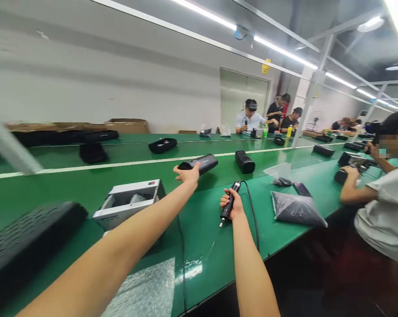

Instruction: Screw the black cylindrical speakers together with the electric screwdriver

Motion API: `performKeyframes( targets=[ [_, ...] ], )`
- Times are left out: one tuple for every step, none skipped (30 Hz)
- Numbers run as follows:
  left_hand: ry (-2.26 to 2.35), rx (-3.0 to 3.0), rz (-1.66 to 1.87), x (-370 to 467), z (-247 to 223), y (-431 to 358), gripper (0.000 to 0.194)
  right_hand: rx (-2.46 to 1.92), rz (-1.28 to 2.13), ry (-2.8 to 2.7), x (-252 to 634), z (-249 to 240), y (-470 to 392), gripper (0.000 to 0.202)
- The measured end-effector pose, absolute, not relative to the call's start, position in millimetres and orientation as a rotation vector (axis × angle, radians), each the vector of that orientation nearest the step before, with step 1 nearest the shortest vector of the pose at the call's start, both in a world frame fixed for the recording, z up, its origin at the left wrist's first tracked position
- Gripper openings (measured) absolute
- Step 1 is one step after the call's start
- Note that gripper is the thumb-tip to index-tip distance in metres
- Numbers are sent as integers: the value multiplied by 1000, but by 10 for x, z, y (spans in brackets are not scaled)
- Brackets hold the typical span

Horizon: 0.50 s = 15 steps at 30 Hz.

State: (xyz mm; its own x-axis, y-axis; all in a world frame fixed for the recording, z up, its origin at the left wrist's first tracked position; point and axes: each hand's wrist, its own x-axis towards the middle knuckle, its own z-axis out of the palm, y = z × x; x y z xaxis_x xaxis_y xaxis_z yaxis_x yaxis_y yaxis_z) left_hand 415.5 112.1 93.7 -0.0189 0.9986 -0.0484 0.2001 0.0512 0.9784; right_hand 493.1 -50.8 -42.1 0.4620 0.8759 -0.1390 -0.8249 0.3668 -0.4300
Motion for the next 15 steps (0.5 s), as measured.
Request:
performKeyframes(
  targets=[
    [1441,1318,1111,4171,894,1191,65,-468,1106,-125,4946,-432,-492,33],
    [1483,1327,1142,4182,854,1258,67,-461,1116,-131,4964,-441,-477,33],
    [1517,1338,1171,4186,818,1318,68,-459,1125,-135,4983,-447,-464,33],
    [1543,1351,1197,4186,786,1367,70,-460,1132,-138,4999,-451,-455,33],
    [1562,1366,1216,4182,756,1401,73,-465,1138,-138,5008,-453,-451,33],
    [1574,1382,1230,4174,726,1422,77,-472,1139,-136,5010,-453,-451,33],
    [1576,1401,1237,4165,694,1428,82,-481,1137,-133,5003,-452,-454,33],
    [1570,1423,1240,4154,660,1424,87,-489,1131,-128,4991,-450,-459,33],
    [1556,1446,1236,4143,625,1410,90,-499,1121,-123,4974,-447,-465,32],
    [1534,1466,1230,4130,590,1390,92,-509,1110,-119,4954,-440,-473,32],
    [1505,1483,1221,4113,557,1364,91,-521,1097,-116,4931,-429,-482,32],
    [1466,1496,1214,4090,530,1334,91,-536,1083,-116,4906,-410,-494,32],
    [1407,1511,1211,4062,511,1302,89,-552,1067,-121,4880,-383,-510,32],
    [1301,1544,1208,4030,505,1271,88,-571,1049,-130,4852,-346,-528,33],
    [1174,1579,1210,3999,514,1243,86,-590,1028,-145,4825,-299,-549,33]
  ],
)
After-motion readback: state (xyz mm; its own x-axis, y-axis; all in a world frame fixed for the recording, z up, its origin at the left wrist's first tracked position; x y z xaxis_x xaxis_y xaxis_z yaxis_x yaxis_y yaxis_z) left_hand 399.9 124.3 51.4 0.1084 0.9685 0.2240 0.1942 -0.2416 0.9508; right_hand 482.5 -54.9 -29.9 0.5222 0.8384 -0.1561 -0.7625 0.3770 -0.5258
